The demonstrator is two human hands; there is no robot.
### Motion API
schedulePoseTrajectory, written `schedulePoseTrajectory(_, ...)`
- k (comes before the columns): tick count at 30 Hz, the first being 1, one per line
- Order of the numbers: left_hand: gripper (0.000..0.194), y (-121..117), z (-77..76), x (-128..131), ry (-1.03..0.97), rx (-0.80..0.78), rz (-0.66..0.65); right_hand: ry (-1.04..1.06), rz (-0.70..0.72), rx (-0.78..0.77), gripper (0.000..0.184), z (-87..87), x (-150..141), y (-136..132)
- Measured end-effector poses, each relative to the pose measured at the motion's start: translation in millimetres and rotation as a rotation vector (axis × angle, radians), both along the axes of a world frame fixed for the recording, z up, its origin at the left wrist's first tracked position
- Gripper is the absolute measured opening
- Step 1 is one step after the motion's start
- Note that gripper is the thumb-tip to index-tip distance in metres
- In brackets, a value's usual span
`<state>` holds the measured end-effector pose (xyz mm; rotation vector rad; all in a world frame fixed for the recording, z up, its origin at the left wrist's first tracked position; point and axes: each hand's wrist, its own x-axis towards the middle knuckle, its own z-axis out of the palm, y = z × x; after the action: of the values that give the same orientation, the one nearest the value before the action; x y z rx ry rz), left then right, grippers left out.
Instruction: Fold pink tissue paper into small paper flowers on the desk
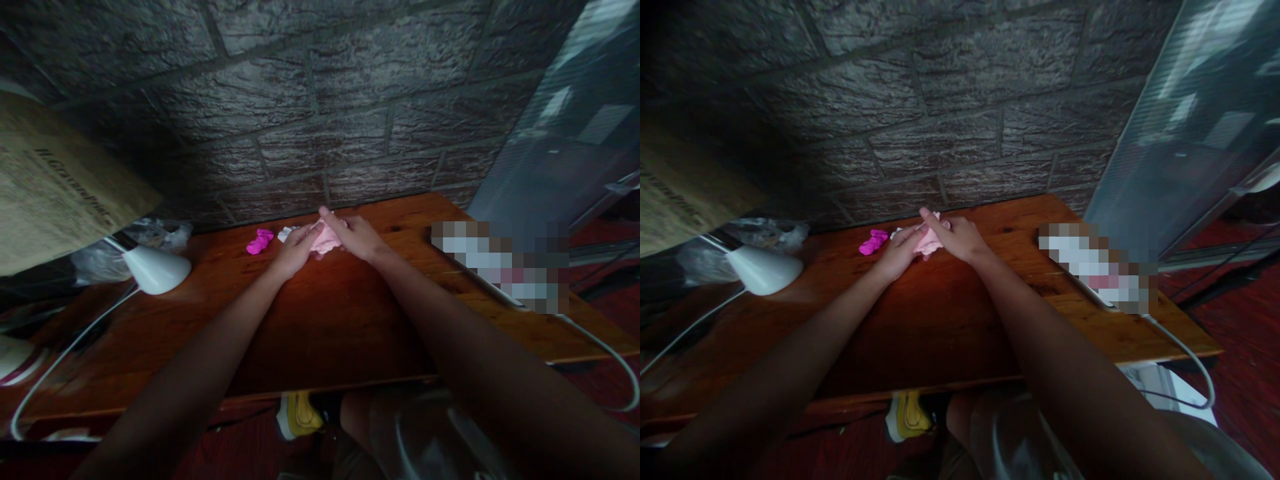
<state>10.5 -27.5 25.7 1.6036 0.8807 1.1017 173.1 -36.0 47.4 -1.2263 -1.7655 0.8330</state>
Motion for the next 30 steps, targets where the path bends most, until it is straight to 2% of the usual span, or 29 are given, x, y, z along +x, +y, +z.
schedulePoseTrajectory(6, 0.049, 7, -4.5, -12, 0.168, 0.152, -0.031, -0.073, 0.067, -0.075, 0.066, -4.9, -3, 3)
schedulePoseTrajectory(12, 0.049, 8, -3.2, -15, 0.094, 0.046, -0.116, 0.132, 0.125, -0.191, 0.061, -5.4, -4, 4)
schedulePoseTrajectory(17, 0.054, 10, -7.2, -16, 0.026, -0.077, -0.165, 0.251, 0.367, -0.292, 0.070, 0.6, 8, 2)
schedulePoseTrajectory(19, 0.054, 12, -9.2, -17, 0.023, -0.090, -0.164, 0.191, 0.398, -0.302, 0.075, 3.8, 13, 1)
schedulePoseTrajectory(24, 0.042, 9, -5.0, -19, 0.147, -0.045, -0.186, -0.125, 0.280, -0.169, 0.066, 7.2, 19, -1)
schedulePoseTrajectory(30, 0.041, 4, 3.0, -18, 0.215, -0.100, -0.219, -0.225, 0.260, -0.075, 0.062, 0.3, 16, 4)
